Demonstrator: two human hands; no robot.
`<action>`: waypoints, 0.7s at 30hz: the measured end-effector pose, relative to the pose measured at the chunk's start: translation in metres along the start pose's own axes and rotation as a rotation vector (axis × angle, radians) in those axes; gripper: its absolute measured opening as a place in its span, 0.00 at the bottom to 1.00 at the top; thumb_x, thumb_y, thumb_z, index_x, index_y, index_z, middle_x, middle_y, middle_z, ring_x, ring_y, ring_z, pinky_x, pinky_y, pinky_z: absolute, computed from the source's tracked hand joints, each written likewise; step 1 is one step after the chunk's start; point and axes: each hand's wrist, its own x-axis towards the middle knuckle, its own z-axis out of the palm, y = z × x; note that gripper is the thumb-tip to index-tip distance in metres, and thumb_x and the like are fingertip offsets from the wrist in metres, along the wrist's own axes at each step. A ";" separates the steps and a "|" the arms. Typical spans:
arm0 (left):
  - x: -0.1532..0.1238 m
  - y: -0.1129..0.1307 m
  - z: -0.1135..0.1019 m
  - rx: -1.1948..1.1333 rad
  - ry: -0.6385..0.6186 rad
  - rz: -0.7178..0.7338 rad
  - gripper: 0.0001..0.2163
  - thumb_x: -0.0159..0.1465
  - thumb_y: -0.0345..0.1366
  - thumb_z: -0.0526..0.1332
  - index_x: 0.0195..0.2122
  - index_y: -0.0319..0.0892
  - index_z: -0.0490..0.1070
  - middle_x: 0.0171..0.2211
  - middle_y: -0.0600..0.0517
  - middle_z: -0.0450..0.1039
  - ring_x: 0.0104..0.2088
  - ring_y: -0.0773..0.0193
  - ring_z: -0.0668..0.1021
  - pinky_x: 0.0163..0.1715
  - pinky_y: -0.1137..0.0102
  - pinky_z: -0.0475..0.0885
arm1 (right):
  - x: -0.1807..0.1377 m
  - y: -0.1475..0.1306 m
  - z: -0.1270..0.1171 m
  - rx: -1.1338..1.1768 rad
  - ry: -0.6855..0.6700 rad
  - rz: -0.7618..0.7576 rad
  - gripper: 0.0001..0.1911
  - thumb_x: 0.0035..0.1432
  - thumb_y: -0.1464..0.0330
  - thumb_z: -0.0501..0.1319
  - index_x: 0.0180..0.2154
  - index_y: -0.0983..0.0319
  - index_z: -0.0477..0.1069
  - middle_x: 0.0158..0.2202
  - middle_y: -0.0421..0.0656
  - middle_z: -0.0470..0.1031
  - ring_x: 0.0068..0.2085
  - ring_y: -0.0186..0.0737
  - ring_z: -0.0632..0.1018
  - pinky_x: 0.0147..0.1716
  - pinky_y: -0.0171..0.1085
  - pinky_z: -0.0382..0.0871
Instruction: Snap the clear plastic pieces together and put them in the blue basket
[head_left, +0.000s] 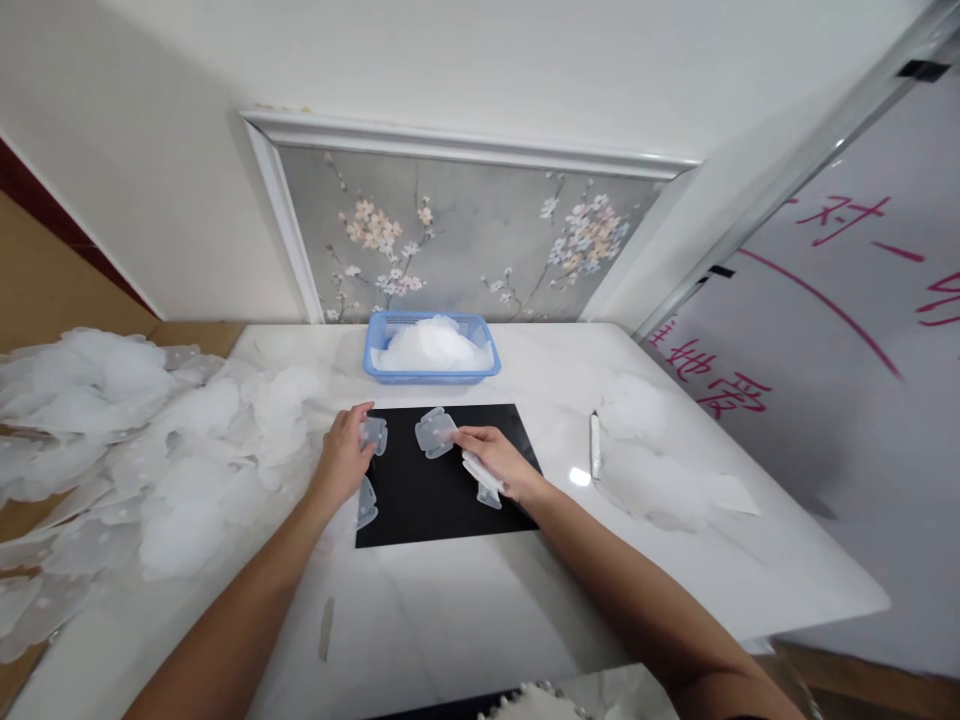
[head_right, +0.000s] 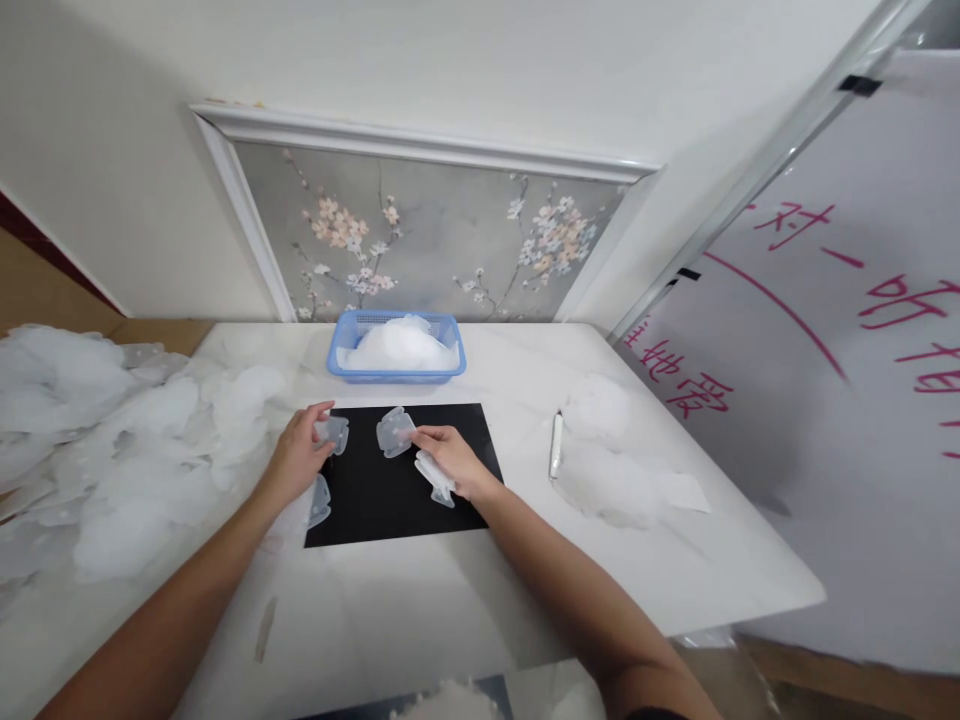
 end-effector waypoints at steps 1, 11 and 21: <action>0.001 0.001 -0.001 0.009 -0.017 -0.008 0.22 0.57 0.26 0.60 0.54 0.43 0.66 0.41 0.48 0.71 0.38 0.58 0.75 0.43 0.62 0.71 | 0.001 0.001 -0.001 0.005 0.001 -0.012 0.19 0.43 0.56 0.68 0.31 0.64 0.76 0.17 0.35 0.65 0.17 0.26 0.59 0.17 0.31 0.48; -0.005 0.013 -0.009 0.132 0.052 -0.033 0.04 0.57 0.30 0.62 0.33 0.44 0.69 0.41 0.46 0.69 0.45 0.49 0.73 0.46 0.56 0.65 | 0.000 -0.005 -0.004 0.150 -0.129 -0.001 0.18 0.43 0.61 0.69 0.36 0.63 0.73 0.15 0.31 0.62 0.14 0.25 0.56 0.13 0.31 0.45; -0.016 0.034 -0.014 -1.142 -0.231 -0.358 0.19 0.51 0.43 0.70 0.41 0.40 0.71 0.31 0.51 0.77 0.31 0.62 0.77 0.33 0.68 0.71 | 0.000 -0.004 -0.002 0.132 -0.154 -0.007 0.19 0.44 0.58 0.68 0.36 0.64 0.75 0.20 0.36 0.69 0.16 0.26 0.60 0.15 0.30 0.49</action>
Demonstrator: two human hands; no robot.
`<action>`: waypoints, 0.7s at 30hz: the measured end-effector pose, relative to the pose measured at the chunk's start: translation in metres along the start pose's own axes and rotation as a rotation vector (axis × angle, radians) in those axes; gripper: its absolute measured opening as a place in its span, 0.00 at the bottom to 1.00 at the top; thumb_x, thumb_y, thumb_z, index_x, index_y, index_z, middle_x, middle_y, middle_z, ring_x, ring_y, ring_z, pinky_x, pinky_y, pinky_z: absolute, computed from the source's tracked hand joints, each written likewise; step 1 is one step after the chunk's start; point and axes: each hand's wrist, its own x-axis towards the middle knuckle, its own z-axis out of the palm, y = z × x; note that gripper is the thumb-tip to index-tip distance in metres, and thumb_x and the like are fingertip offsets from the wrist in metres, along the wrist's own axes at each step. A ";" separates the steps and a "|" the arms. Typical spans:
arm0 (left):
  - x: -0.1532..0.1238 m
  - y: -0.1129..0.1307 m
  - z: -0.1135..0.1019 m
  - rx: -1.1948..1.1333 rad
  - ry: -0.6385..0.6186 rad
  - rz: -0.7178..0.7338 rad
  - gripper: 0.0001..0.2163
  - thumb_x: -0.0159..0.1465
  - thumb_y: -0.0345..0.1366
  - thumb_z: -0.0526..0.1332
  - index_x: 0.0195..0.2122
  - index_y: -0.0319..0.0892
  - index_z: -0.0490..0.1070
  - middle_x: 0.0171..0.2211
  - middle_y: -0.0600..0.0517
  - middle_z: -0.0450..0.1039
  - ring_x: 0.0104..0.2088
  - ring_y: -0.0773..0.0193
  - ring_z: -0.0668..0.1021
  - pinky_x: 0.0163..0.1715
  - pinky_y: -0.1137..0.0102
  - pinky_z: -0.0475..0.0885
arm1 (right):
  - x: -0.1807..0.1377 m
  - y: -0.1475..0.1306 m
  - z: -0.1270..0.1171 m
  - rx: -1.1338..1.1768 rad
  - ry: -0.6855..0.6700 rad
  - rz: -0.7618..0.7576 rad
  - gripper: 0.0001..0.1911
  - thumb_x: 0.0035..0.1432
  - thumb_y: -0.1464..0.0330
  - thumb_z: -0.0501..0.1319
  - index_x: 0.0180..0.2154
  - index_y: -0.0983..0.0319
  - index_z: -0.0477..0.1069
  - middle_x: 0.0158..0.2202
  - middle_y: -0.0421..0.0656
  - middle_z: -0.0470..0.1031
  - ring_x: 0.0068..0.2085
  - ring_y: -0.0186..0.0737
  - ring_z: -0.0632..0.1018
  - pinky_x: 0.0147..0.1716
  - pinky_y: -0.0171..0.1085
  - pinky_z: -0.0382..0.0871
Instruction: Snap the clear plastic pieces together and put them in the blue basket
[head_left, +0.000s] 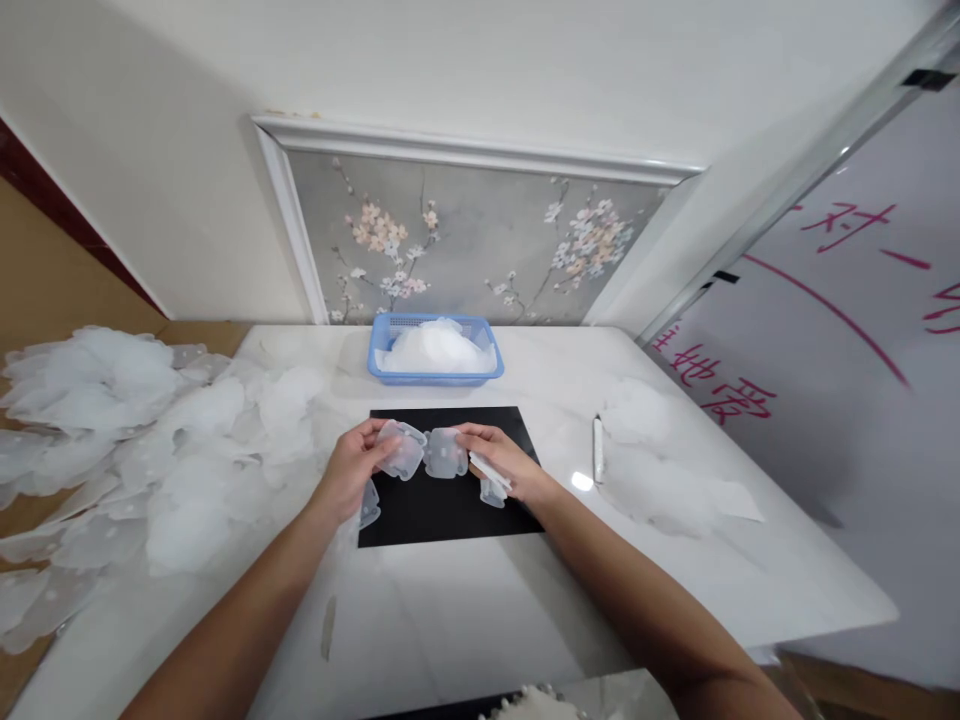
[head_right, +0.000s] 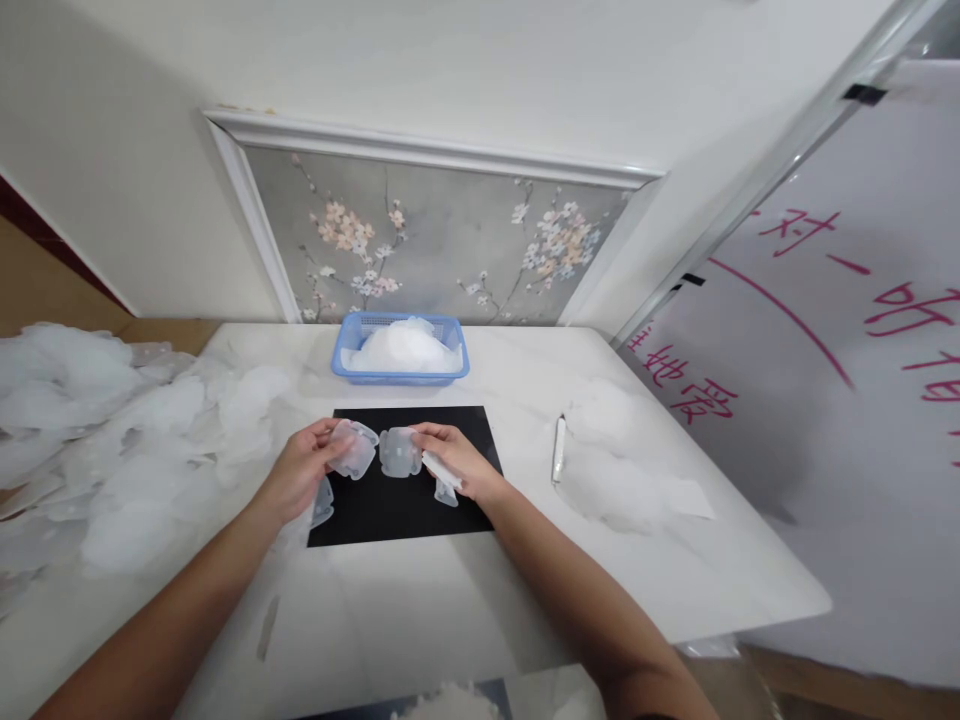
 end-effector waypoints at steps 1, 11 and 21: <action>-0.001 -0.001 0.002 -0.065 -0.021 -0.049 0.18 0.51 0.43 0.70 0.39 0.40 0.71 0.33 0.50 0.77 0.33 0.62 0.78 0.34 0.68 0.72 | 0.000 0.001 0.000 -0.004 0.017 -0.006 0.18 0.44 0.58 0.68 0.35 0.64 0.75 0.20 0.36 0.69 0.17 0.27 0.62 0.16 0.30 0.51; 0.003 -0.002 0.001 -0.346 -0.078 -0.243 0.16 0.66 0.47 0.53 0.43 0.40 0.70 0.38 0.44 0.78 0.38 0.57 0.80 0.42 0.60 0.75 | -0.009 -0.002 0.002 -0.612 0.151 -0.483 0.12 0.54 0.62 0.61 0.41 0.58 0.74 0.38 0.44 0.73 0.37 0.40 0.75 0.35 0.37 0.68; -0.002 0.007 -0.010 0.159 -0.188 -0.051 0.25 0.64 0.54 0.52 0.57 0.45 0.65 0.52 0.41 0.73 0.51 0.52 0.76 0.51 0.56 0.70 | -0.010 0.007 0.025 -0.635 0.110 -0.468 0.12 0.59 0.58 0.59 0.36 0.57 0.76 0.33 0.44 0.77 0.30 0.40 0.75 0.27 0.36 0.65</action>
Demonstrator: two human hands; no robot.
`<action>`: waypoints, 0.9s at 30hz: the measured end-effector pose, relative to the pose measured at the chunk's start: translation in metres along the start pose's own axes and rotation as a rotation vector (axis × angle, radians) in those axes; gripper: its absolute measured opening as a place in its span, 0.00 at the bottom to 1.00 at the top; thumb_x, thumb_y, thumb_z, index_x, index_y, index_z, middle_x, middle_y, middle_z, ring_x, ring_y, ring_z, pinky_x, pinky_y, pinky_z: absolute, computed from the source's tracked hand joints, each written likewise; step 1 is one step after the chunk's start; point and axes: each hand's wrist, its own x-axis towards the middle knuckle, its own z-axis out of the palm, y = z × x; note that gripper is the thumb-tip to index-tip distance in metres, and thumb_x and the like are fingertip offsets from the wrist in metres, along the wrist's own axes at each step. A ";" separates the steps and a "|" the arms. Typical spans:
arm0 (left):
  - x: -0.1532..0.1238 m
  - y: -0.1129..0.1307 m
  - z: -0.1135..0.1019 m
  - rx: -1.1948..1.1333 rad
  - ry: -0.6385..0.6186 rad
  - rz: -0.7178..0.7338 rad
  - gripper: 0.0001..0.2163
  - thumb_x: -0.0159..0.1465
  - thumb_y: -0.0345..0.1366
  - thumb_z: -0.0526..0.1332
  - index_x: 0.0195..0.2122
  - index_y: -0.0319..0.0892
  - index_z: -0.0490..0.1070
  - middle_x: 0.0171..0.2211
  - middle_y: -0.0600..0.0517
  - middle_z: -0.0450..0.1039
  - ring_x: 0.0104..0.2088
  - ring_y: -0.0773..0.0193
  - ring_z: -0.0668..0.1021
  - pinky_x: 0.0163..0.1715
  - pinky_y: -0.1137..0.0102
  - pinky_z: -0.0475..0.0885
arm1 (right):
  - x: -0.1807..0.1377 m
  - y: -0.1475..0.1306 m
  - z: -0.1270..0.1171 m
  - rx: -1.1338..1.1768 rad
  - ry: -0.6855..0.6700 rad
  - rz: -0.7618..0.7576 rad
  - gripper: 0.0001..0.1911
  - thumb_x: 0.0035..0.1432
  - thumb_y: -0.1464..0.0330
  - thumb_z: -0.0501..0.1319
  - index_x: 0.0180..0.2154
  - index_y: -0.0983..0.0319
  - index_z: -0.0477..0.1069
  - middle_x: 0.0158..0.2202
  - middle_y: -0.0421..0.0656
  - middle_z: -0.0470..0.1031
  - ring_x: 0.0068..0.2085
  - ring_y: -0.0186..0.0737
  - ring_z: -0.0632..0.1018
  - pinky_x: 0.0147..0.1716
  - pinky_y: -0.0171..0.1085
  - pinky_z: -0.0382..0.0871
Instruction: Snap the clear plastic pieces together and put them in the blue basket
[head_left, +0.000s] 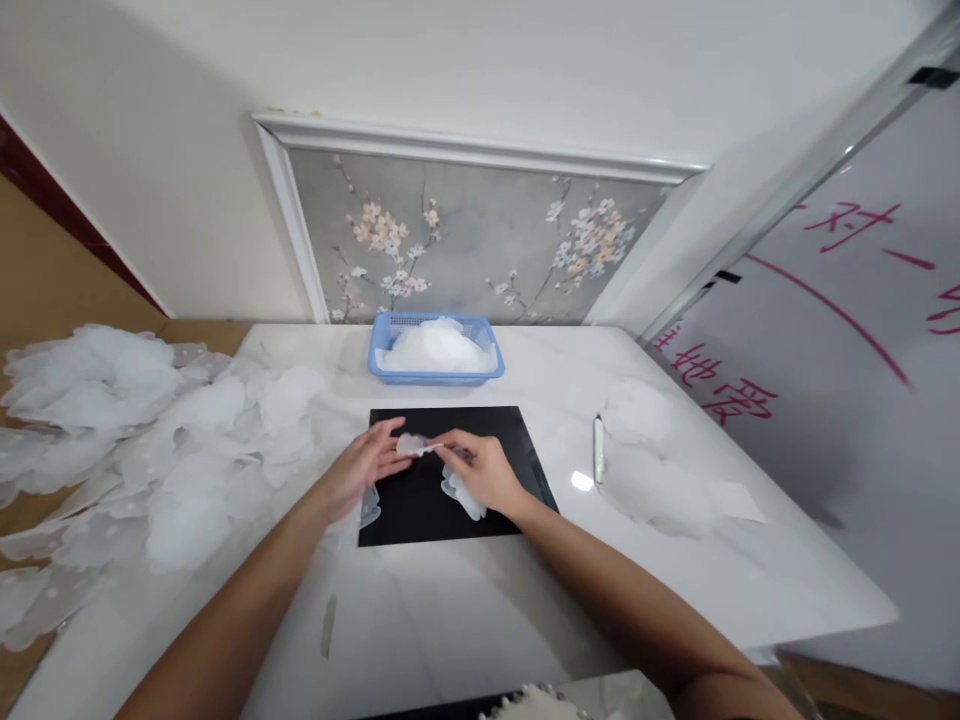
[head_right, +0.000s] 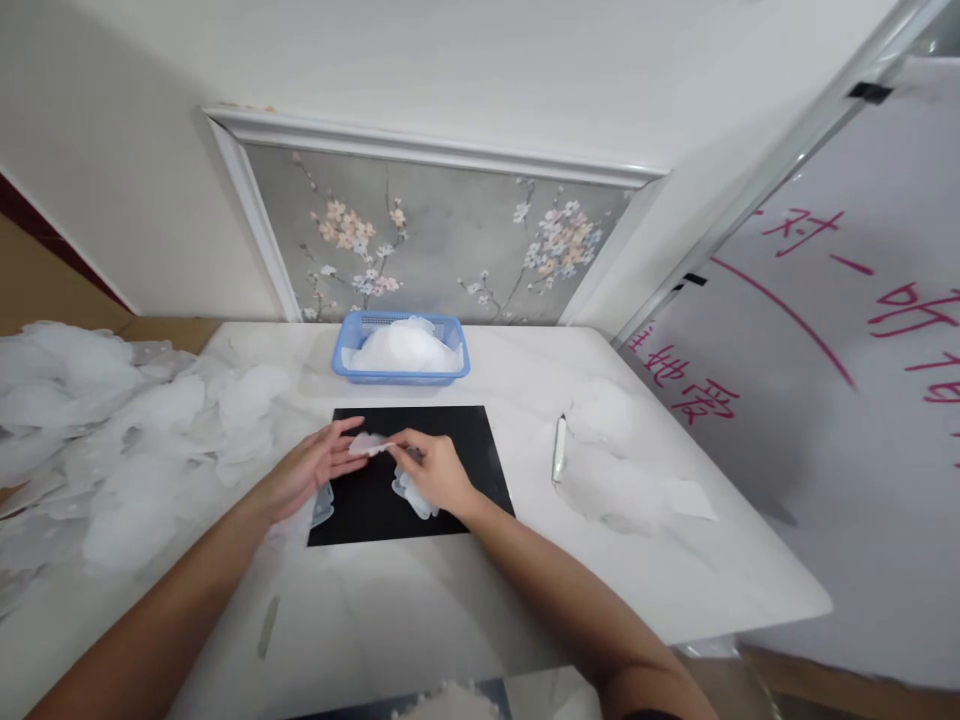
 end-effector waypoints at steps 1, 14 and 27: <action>-0.004 0.004 -0.010 0.204 0.002 0.051 0.26 0.63 0.53 0.54 0.59 0.47 0.63 0.57 0.42 0.69 0.56 0.51 0.73 0.55 0.56 0.67 | 0.002 0.000 -0.002 0.118 0.026 0.082 0.13 0.58 0.56 0.59 0.34 0.59 0.75 0.26 0.42 0.74 0.26 0.38 0.72 0.25 0.35 0.62; -0.032 0.024 -0.054 1.231 -0.124 -0.092 0.30 0.34 0.30 0.69 0.43 0.47 0.71 0.42 0.48 0.72 0.44 0.48 0.73 0.44 0.59 0.66 | 0.012 0.017 -0.025 0.628 -0.101 0.515 0.19 0.40 0.57 0.70 0.32 0.61 0.70 0.18 0.33 0.65 0.13 0.25 0.56 0.13 0.32 0.45; -0.018 0.025 -0.046 0.828 0.044 0.159 0.07 0.50 0.36 0.61 0.32 0.47 0.70 0.26 0.56 0.71 0.28 0.59 0.73 0.31 0.68 0.65 | 0.113 -0.035 -0.062 0.379 0.055 0.282 0.13 0.45 0.59 0.68 0.27 0.61 0.70 0.23 0.41 0.72 0.18 0.29 0.64 0.17 0.33 0.55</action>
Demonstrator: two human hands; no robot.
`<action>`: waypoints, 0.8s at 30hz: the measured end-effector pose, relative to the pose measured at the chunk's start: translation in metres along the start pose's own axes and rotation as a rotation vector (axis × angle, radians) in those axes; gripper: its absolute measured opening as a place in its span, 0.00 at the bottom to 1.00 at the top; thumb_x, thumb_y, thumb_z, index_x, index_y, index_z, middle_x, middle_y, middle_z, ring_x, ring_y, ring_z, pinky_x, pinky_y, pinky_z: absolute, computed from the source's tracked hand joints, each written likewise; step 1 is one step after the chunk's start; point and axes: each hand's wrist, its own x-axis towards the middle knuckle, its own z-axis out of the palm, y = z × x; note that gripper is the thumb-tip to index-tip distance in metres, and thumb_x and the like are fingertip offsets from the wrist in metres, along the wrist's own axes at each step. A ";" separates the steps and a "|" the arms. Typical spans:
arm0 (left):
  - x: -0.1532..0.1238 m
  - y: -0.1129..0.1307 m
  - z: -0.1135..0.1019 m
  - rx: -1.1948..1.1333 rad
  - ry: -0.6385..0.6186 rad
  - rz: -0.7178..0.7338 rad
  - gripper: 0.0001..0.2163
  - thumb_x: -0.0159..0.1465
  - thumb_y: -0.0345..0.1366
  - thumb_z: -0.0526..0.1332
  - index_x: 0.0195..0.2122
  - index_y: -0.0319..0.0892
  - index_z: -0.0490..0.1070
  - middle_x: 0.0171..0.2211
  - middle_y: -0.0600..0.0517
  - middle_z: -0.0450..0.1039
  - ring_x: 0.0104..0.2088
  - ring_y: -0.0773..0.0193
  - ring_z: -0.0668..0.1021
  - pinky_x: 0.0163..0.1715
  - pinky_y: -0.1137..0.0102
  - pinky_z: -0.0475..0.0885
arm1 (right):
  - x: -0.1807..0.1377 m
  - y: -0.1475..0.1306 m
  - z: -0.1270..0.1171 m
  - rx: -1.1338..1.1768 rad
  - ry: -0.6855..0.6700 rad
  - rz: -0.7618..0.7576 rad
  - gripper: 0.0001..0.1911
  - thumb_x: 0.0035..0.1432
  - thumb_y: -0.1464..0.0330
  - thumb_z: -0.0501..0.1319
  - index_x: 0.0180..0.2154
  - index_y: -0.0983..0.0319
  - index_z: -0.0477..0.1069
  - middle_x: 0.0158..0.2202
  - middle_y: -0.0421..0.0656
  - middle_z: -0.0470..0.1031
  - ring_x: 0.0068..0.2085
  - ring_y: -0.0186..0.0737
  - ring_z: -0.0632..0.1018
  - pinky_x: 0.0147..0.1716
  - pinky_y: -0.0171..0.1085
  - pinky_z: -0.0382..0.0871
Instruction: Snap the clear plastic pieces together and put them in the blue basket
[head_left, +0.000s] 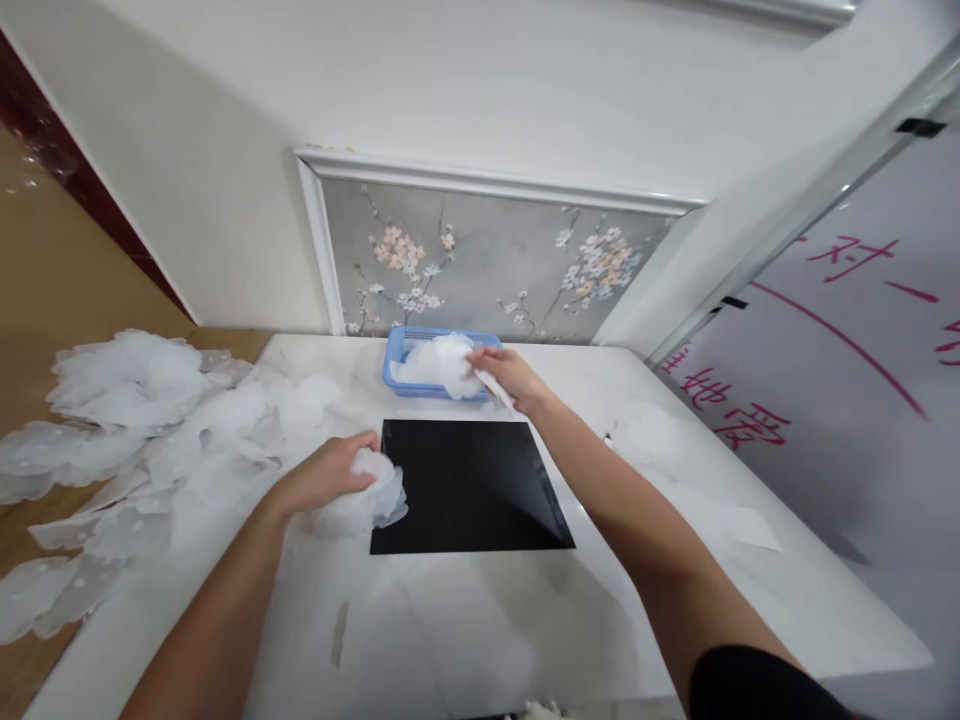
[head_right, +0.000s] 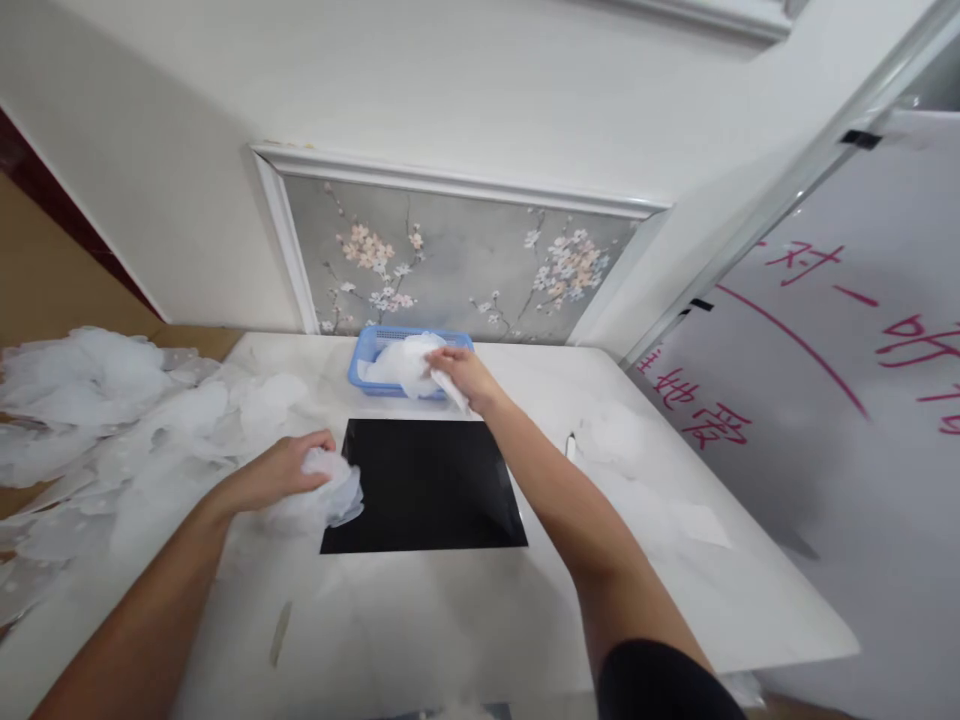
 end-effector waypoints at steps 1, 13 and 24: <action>0.005 0.001 0.008 -0.009 0.136 -0.009 0.07 0.53 0.37 0.61 0.34 0.47 0.70 0.28 0.54 0.72 0.31 0.57 0.74 0.33 0.66 0.66 | 0.017 -0.010 0.003 -0.058 0.011 -0.026 0.12 0.46 0.60 0.67 0.27 0.62 0.71 0.24 0.41 0.73 0.20 0.31 0.66 0.19 0.32 0.57; 0.022 -0.015 0.055 0.083 0.235 0.143 0.16 0.56 0.38 0.63 0.46 0.45 0.71 0.46 0.47 0.73 0.49 0.52 0.73 0.51 0.59 0.66 | 0.120 -0.006 0.039 -0.758 0.044 -0.145 0.16 0.55 0.64 0.64 0.20 0.64 0.70 0.24 0.45 0.73 0.37 0.45 0.74 0.42 0.42 0.63; 0.030 -0.011 0.063 -0.566 0.423 -0.064 0.19 0.54 0.45 0.64 0.43 0.40 0.72 0.36 0.48 0.77 0.34 0.58 0.77 0.34 0.68 0.72 | 0.000 0.020 0.029 -0.433 -0.236 -0.227 0.14 0.52 0.60 0.66 0.37 0.62 0.72 0.33 0.47 0.77 0.34 0.43 0.76 0.36 0.43 0.71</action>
